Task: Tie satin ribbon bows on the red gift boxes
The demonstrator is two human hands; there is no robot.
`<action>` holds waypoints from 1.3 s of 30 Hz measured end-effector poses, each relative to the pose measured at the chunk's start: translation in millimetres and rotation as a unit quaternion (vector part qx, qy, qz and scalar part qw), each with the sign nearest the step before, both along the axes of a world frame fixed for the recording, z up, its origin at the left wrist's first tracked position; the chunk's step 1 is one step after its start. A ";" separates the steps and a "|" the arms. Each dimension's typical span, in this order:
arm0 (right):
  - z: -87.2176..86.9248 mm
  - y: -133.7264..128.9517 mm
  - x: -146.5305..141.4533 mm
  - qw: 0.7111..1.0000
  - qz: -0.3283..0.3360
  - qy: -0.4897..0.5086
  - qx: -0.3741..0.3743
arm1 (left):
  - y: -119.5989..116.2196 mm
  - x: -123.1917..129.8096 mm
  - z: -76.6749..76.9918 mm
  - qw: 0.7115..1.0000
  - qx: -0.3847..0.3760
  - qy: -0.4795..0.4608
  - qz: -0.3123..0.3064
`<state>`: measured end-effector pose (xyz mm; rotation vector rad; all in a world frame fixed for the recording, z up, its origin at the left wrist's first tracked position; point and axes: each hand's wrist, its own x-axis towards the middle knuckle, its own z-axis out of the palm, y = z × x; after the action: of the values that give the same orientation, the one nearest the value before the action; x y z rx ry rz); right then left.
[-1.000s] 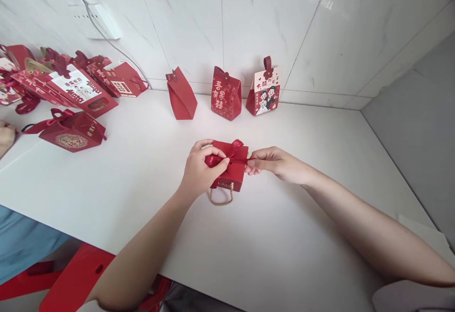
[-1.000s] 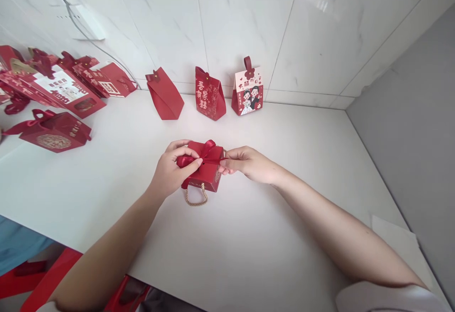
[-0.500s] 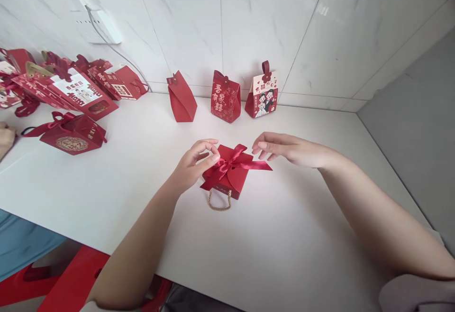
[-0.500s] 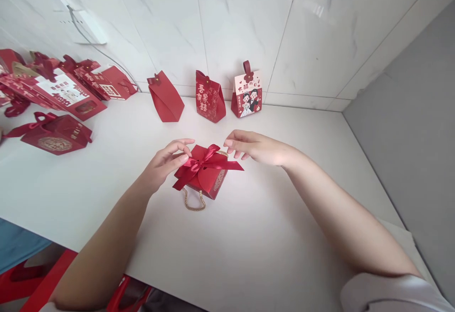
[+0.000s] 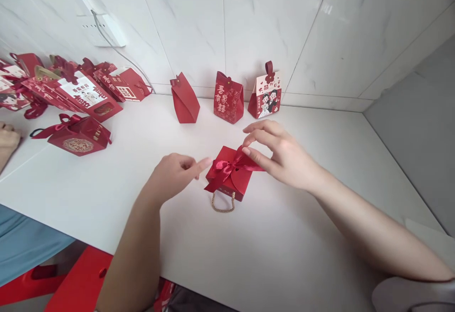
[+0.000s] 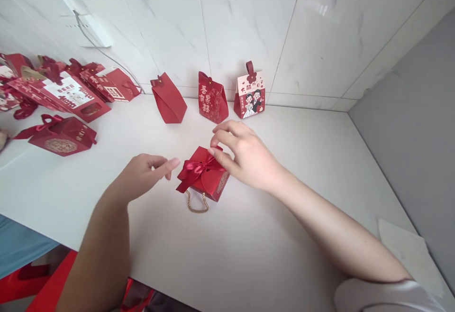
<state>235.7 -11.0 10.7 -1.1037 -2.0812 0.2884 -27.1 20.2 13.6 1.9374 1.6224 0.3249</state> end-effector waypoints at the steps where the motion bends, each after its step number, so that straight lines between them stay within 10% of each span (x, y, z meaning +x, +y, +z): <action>1: -2.2 4.5 2.1 1.000 0.012 0.017 -0.022 | -0.7 -5.5 3.9 0.998 -0.050 0.028 -0.027; 8: -17.3 19.9 0.9 0.981 0.112 0.052 -0.150 | -3.7 8.0 -1.2 0.982 -0.156 -0.044 -0.101; 23: -22.9 20.4 10.6 0.993 0.028 -0.008 -0.111 | -6.6 29.1 -10.5 0.976 -0.104 -0.172 -0.087; 39: -11.3 18.4 20.6 0.982 0.094 0.023 -0.163 | -36.4 8.0 20.8 0.996 -0.051 0.014 -0.078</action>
<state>256.3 7.4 -0.6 -1.0716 -2.1485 0.7633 -19.0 -16.2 34.4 1.9830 1.4654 0.1504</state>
